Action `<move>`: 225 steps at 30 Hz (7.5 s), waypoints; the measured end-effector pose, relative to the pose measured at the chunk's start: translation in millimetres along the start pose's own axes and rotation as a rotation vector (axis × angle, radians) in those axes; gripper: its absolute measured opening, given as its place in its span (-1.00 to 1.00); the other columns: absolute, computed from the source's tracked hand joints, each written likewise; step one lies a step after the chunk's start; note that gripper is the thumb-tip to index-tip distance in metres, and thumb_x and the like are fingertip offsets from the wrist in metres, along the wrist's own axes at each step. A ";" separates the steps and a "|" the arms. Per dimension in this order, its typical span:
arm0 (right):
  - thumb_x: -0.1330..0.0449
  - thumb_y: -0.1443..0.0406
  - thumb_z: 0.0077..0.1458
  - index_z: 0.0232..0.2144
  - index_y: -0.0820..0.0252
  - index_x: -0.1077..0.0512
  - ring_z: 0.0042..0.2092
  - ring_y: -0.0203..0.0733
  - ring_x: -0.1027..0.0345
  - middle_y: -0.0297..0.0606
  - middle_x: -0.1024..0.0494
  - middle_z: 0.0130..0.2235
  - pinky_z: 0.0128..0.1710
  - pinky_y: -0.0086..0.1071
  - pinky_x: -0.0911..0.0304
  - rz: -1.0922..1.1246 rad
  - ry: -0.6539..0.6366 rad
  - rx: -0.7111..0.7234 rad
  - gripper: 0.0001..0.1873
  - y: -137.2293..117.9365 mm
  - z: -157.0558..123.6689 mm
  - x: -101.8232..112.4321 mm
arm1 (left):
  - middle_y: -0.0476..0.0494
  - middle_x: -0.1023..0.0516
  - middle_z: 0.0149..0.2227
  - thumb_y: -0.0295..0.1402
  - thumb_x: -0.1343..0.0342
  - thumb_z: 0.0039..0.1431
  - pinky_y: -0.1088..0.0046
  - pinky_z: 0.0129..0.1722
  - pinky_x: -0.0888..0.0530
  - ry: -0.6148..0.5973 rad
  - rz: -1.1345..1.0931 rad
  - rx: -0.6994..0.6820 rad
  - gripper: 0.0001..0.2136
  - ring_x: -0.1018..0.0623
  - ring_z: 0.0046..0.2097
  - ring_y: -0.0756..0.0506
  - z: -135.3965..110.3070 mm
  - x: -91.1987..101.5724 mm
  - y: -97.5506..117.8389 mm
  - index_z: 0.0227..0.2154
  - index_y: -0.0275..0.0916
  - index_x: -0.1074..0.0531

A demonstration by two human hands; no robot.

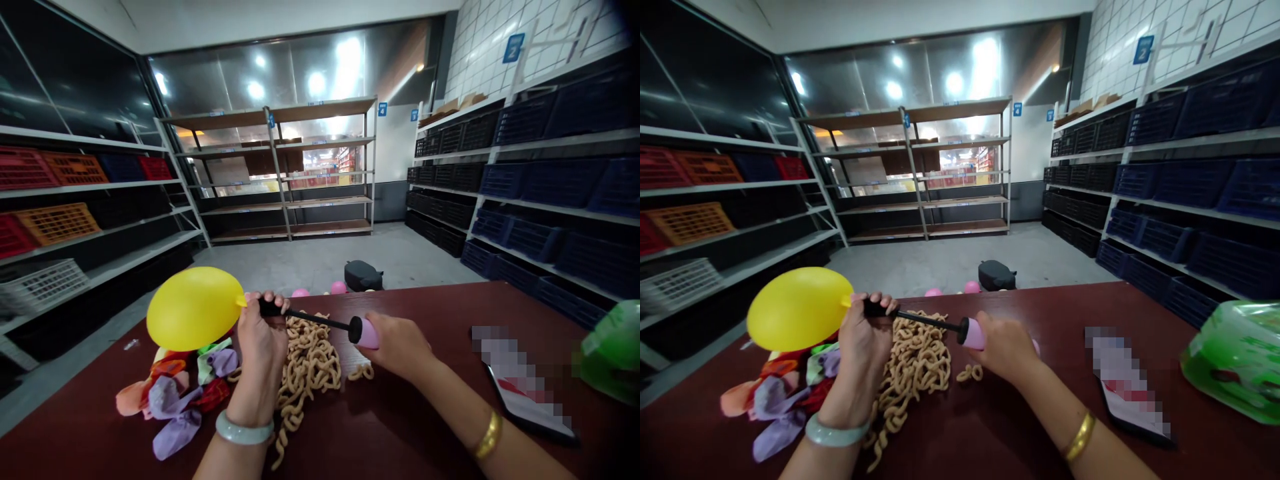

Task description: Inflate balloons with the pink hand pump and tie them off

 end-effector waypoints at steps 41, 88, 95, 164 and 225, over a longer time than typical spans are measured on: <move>-0.19 0.02 -0.01 -0.25 0.06 -0.37 -0.28 -0.05 -0.47 -0.29 -0.58 -0.30 -0.37 -0.33 -0.08 0.068 -0.008 0.028 -0.67 14.1 -0.2 12.1 | -0.15 -0.56 -0.30 -0.39 -0.22 0.06 0.28 -0.18 -0.48 0.030 -0.008 0.251 -0.88 -0.55 -0.18 -0.13 1.6 6.3 -13.2 -0.43 -0.27 -0.38; -0.22 -0.03 -0.06 -0.28 0.07 -0.36 -0.27 -0.04 -0.47 -0.30 -0.58 -0.32 -0.42 -0.35 0.01 0.147 -0.134 0.015 -0.61 -4.3 -0.8 11.6 | -0.01 -0.25 -0.46 -0.29 -0.20 0.11 0.49 -0.47 -0.34 -0.091 0.002 0.088 -0.79 -0.33 -0.43 0.01 -26.0 -12.7 -29.1 -0.46 -0.25 -0.28; -0.23 0.03 -0.04 -0.25 0.05 -0.35 -0.25 -0.06 -0.47 -0.32 -0.58 -0.30 -0.41 -0.37 -0.01 0.191 -0.120 0.028 -0.65 -19.0 -3.0 7.6 | -0.02 -0.24 -0.44 -0.27 -0.13 0.18 0.45 -0.44 -0.35 -0.147 -0.010 0.261 -0.81 -0.33 -0.41 0.00 -71.5 -26.6 -69.2 -0.45 -0.24 -0.28; -0.23 -0.05 -0.09 -0.28 0.05 -0.40 -0.28 -0.05 -0.47 -0.31 -0.59 -0.32 -0.42 -0.37 -0.01 0.153 -0.170 0.057 -0.60 -3.4 -4.0 17.1 | 0.08 -0.21 -0.60 -0.21 -0.16 0.12 0.54 -0.60 -0.23 0.050 0.097 0.108 -0.71 -0.28 -0.57 0.05 -16.5 -4.6 -31.4 -0.53 -0.23 -0.20; -0.13 -0.02 0.07 -0.24 0.10 -0.28 -0.29 -0.05 -0.47 -0.23 -0.57 -0.28 -0.41 -0.35 -0.09 -0.044 -0.098 0.050 -0.64 -26.1 -9.2 6.1 | 0.08 -0.25 -0.59 -0.19 -0.14 0.15 0.52 -0.59 -0.28 0.050 0.175 -0.018 -0.73 -0.30 -0.59 0.04 -33.1 -8.0 -47.8 -0.48 -0.20 -0.20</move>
Point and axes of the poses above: each hand's wrist, its own z-axis towards the middle knuckle, its own x-axis out of the back of the hand, y = z × x, the point moved 2 cm from there along z, towards the middle knuckle
